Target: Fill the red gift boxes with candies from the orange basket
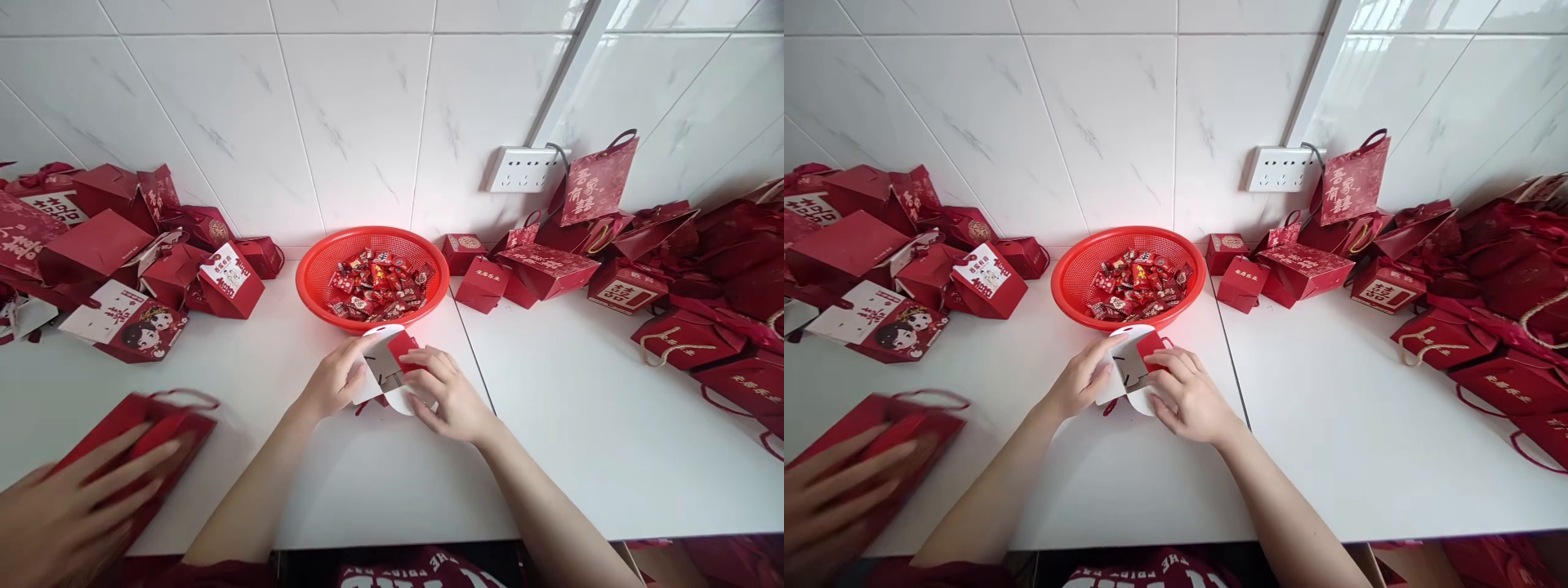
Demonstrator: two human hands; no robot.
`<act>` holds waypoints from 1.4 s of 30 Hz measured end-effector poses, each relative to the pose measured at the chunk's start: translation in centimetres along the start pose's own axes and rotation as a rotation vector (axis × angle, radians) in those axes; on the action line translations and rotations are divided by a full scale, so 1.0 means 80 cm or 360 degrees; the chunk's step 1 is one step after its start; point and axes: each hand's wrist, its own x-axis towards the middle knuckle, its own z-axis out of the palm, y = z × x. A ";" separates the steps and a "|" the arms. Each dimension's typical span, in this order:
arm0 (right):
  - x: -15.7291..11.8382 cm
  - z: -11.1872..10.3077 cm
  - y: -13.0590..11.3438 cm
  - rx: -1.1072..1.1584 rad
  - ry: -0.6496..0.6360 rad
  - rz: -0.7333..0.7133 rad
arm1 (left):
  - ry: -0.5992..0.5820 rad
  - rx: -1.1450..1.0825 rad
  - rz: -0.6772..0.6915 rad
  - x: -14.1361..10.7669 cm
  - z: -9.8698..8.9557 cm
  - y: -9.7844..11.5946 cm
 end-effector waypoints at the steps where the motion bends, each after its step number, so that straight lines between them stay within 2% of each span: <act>1: 0.000 -0.001 0.000 -0.0032 -0.0039 0.0019 | 0.0004 -0.0023 -0.0028 -0.001 0.000 -0.001; 6: -0.001 -0.005 0.002 -0.0145 -0.0209 0.0039 | -0.0013 -0.0132 -0.0087 -0.003 -0.002 -0.004; 10: -0.002 -0.003 0.000 -0.0233 -0.0239 -0.0011 | -0.0047 -0.0213 -0.0056 -0.001 0.000 -0.003; 16: -0.003 -0.013 0.001 -0.0216 -0.0014 -0.0108 | -0.0100 -0.0322 -0.0092 -0.001 0.001 -0.001; 20: -0.006 -0.032 0.007 -0.0141 0.0100 0.0051 | -0.0163 -0.0257 -0.0138 -0.002 0.001 0.007; 24: -0.006 -0.044 0.007 0.0082 -0.0042 0.0121 | -0.0225 -0.0233 -0.0183 -0.003 0.002 0.014; 28: -0.003 -0.037 0.003 0.0133 -0.0273 0.0033 | -0.0345 -0.0347 -0.0283 -0.002 0.002 0.017; 30: -0.003 -0.032 0.002 0.0120 -0.0300 0.0030 | -0.0373 -0.0394 -0.0344 -0.001 0.002 0.018; 34: -0.003 -0.031 0.001 0.0177 -0.0124 0.0022 | -0.0251 -0.0275 -0.0435 0.001 0.004 0.024; 37: -0.005 -0.038 0.003 0.0211 0.0056 0.0073 | -0.0123 -0.0097 -0.0418 0.002 0.006 0.031; 40: -0.008 -0.046 0.013 0.0068 0.0298 0.0291 | -0.0132 -0.0106 -0.0400 0.001 0.007 0.037; 42: -0.011 -0.049 0.022 -0.0098 0.0333 0.0464 | -0.0188 -0.0226 -0.0449 0.001 0.006 0.038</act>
